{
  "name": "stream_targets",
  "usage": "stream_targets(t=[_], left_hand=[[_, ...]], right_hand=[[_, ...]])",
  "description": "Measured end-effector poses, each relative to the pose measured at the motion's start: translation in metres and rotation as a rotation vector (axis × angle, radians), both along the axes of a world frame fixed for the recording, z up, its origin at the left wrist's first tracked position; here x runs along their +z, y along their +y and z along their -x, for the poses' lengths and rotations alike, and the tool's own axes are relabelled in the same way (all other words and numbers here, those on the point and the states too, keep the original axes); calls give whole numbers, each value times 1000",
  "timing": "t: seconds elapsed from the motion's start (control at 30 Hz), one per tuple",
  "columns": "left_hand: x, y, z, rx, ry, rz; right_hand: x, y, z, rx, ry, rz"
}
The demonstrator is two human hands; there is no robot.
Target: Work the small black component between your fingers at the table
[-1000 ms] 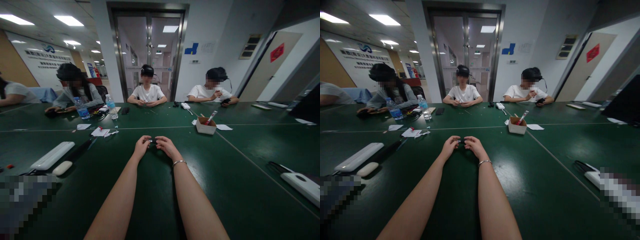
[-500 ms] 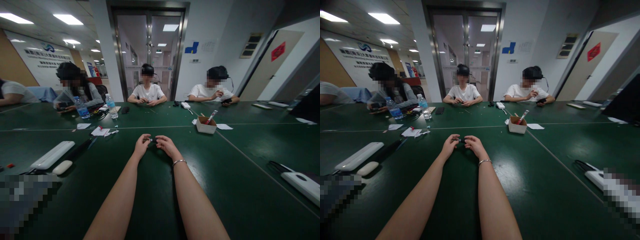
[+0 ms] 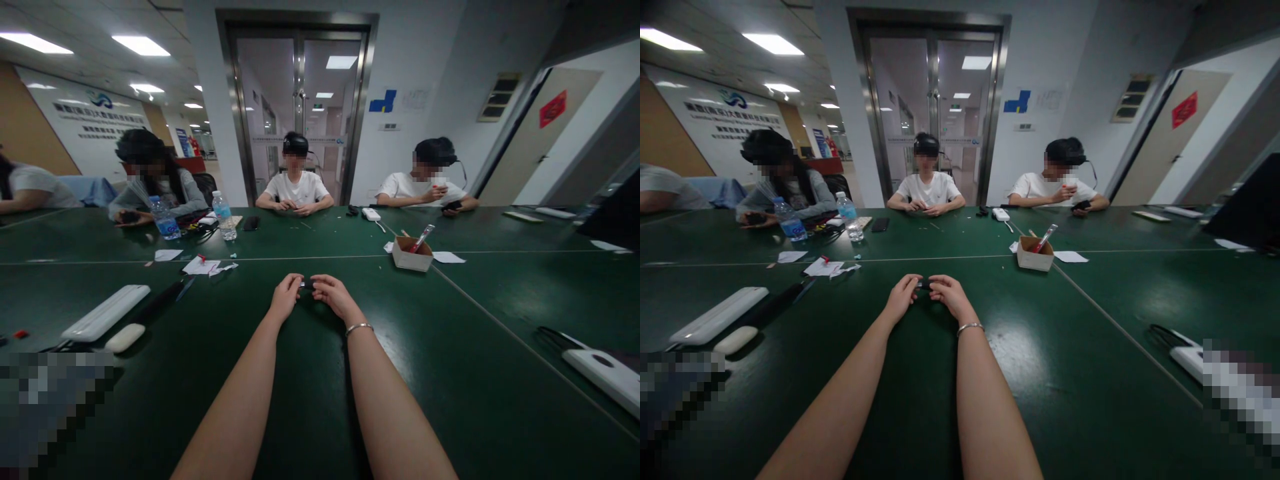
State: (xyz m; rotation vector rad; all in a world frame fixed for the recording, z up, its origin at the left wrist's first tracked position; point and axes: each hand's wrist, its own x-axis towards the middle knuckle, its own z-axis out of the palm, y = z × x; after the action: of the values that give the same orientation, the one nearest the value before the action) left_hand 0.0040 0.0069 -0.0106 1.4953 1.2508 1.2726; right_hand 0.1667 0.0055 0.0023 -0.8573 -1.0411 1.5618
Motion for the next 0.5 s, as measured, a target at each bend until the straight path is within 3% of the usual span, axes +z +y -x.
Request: stream_targets(t=[0.23, 0.5], left_hand=[[6, -2, 2, -25, -84, -2], [4, -3, 1, -2, 82, 8]], right_hand=[[-3, 2, -1, 6, 8, -7], [0, 0, 0, 51, -10, -8]])
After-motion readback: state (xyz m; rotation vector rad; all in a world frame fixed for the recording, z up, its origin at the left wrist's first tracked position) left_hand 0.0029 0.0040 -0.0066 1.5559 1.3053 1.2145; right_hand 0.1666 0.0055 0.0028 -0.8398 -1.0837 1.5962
